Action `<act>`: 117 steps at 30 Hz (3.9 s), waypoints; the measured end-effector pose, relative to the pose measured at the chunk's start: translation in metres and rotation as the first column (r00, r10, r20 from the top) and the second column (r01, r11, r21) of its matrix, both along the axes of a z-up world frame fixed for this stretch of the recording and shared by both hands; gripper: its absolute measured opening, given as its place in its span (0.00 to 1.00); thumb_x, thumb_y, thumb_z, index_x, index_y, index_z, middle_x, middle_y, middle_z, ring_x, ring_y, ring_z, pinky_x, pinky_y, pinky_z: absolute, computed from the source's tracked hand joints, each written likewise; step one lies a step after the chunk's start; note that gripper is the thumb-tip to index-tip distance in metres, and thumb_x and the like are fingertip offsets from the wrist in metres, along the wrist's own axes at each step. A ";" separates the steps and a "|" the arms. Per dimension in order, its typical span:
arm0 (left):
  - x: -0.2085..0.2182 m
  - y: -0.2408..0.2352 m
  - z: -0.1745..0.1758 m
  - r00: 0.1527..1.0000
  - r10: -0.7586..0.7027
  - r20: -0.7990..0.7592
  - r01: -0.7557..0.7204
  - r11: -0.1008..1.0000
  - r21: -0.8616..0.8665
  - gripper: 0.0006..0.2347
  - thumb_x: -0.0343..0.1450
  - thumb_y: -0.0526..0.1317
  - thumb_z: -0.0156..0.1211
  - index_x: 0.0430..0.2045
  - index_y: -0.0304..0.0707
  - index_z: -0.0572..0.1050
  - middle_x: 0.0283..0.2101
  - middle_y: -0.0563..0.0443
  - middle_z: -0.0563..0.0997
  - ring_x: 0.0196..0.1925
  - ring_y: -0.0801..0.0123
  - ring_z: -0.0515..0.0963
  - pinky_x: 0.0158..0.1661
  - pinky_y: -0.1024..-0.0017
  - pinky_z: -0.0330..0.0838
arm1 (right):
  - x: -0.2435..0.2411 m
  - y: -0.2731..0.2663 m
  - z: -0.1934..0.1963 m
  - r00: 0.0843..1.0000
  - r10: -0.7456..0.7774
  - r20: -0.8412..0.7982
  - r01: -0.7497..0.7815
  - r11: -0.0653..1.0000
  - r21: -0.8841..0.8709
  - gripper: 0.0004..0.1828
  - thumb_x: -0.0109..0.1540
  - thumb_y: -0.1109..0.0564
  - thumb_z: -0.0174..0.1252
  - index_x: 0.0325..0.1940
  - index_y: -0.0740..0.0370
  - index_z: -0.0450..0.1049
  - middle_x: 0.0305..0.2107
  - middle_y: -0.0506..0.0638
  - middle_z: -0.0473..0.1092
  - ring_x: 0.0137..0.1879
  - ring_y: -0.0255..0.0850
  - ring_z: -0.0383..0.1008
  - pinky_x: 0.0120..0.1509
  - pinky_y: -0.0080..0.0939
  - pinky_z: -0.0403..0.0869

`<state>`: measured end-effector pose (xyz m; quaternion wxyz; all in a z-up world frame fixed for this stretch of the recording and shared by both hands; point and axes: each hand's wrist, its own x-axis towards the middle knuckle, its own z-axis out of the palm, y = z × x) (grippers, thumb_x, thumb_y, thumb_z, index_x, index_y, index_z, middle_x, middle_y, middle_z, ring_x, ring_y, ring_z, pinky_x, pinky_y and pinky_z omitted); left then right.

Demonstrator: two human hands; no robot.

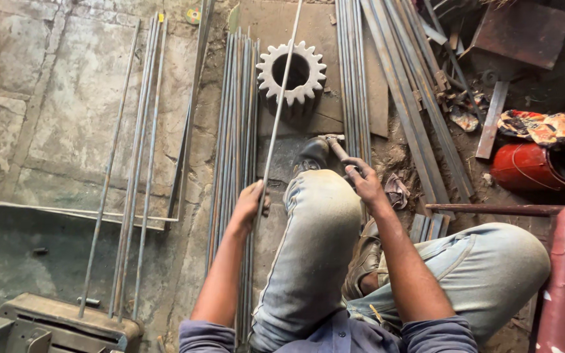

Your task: The person uses a hammer and a heavy metal gear as an anvil to straighten long metal rods, handling one rod at a time and striking specific points along the length before placing them back into a pile.

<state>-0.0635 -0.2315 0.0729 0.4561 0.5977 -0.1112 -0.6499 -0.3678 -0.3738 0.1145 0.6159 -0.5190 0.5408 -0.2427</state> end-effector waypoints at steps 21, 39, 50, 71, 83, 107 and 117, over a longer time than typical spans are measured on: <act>-0.096 -0.168 0.268 0.607 -0.384 -0.696 -0.299 0.701 -0.648 0.13 0.84 0.49 0.44 0.44 0.37 0.63 0.35 0.44 0.74 0.29 0.68 0.72 0.28 0.73 0.65 | -0.008 0.004 -0.037 0.967 0.003 -0.254 -0.031 0.994 -0.103 0.28 0.69 0.44 0.52 0.68 0.64 0.65 0.46 0.61 0.74 0.52 0.44 0.74 0.55 0.44 0.74; -0.061 -0.155 0.222 0.598 -0.599 -0.532 -0.208 0.524 -0.826 0.12 0.81 0.48 0.46 0.42 0.38 0.66 0.36 0.35 0.79 0.31 0.61 0.77 0.33 0.69 0.74 | -0.009 0.038 -0.019 0.898 0.437 -0.050 -0.437 0.899 0.015 0.23 0.70 0.44 0.50 0.62 0.63 0.67 0.45 0.55 0.71 0.48 0.41 0.71 0.52 0.42 0.71; -0.003 0.013 -0.021 0.959 -0.164 -0.231 0.174 0.985 0.019 0.25 0.77 0.62 0.42 0.18 0.42 0.65 0.11 0.50 0.66 0.13 0.64 0.69 0.17 0.69 0.62 | 0.001 0.042 -0.047 0.934 0.354 -0.043 -0.354 0.935 0.022 0.22 0.69 0.43 0.51 0.56 0.62 0.69 0.36 0.53 0.70 0.39 0.39 0.70 0.43 0.43 0.71; 0.002 -0.173 -0.132 0.706 -0.137 0.695 0.000 0.981 0.194 0.29 0.75 0.62 0.37 0.30 0.36 0.80 0.39 0.29 0.82 0.46 0.32 0.79 0.46 0.44 0.70 | 0.037 -0.033 0.009 0.989 -0.146 -0.021 0.130 0.932 -0.338 0.23 0.67 0.37 0.48 0.46 0.59 0.72 0.18 0.47 0.68 0.19 0.33 0.69 0.24 0.42 0.69; 0.000 -0.209 -0.139 0.726 -0.130 0.676 -0.056 0.968 0.245 0.31 0.74 0.64 0.35 0.39 0.35 0.82 0.44 0.24 0.80 0.51 0.31 0.78 0.51 0.45 0.70 | 0.107 -0.090 -0.050 0.919 0.050 -0.391 -0.104 0.987 -0.120 0.16 0.67 0.38 0.52 0.37 0.50 0.74 0.19 0.40 0.67 0.24 0.29 0.65 0.25 0.33 0.63; -0.035 -0.066 -0.137 0.777 -0.110 0.620 -0.058 0.968 0.245 0.31 0.75 0.63 0.38 0.25 0.32 0.80 0.33 0.27 0.82 0.40 0.35 0.82 0.41 0.46 0.71 | 0.054 -0.055 -0.081 0.768 -0.074 -0.636 -0.021 0.990 -0.141 0.27 0.69 0.34 0.51 0.44 0.60 0.75 0.27 0.60 0.75 0.32 0.49 0.74 0.39 0.54 0.71; -0.032 0.006 -0.097 0.618 0.008 0.786 0.014 1.000 -0.022 0.17 0.74 0.53 0.55 0.48 0.40 0.71 0.35 0.33 0.81 0.40 0.38 0.80 0.39 0.49 0.70 | 0.055 -0.045 0.000 0.676 -0.015 -0.737 -0.088 0.991 -0.100 0.25 0.68 0.36 0.52 0.51 0.59 0.76 0.42 0.67 0.75 0.50 0.64 0.76 0.52 0.61 0.73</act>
